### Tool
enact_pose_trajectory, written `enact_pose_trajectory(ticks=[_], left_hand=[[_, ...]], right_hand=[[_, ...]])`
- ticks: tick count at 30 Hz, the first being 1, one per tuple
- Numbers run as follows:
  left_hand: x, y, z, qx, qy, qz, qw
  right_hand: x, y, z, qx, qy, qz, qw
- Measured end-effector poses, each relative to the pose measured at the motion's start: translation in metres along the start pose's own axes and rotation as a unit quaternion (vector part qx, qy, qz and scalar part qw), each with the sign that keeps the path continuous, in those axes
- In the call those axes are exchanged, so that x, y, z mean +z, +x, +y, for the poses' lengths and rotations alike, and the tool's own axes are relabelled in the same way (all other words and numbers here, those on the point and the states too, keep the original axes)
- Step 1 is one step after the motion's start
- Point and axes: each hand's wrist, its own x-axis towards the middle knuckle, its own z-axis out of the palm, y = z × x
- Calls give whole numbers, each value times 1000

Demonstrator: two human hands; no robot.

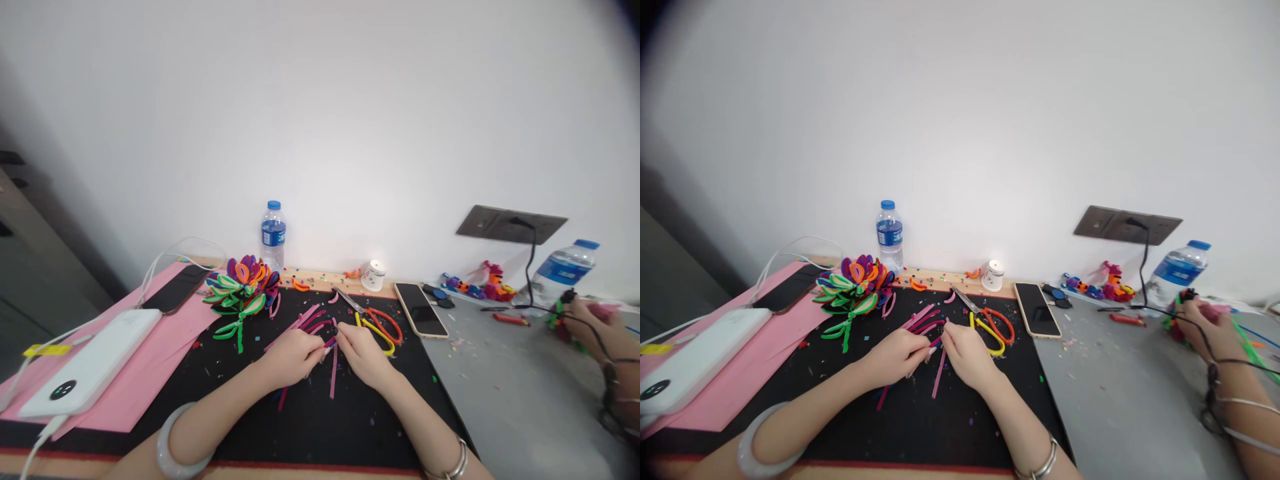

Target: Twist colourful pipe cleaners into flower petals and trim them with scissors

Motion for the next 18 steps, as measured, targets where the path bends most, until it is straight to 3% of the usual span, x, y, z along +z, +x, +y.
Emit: enact_pose_trajectory(ticks=[11, 18], left_hand=[[6, 0, -4, -4, -26, -15, 1000], [6, 0, -7, 11, -12, -25, 1000]], right_hand=[[6, -2, -1, -5, 1, -45, 999], [6, -2, 0, 23, 67, -30, 997]])
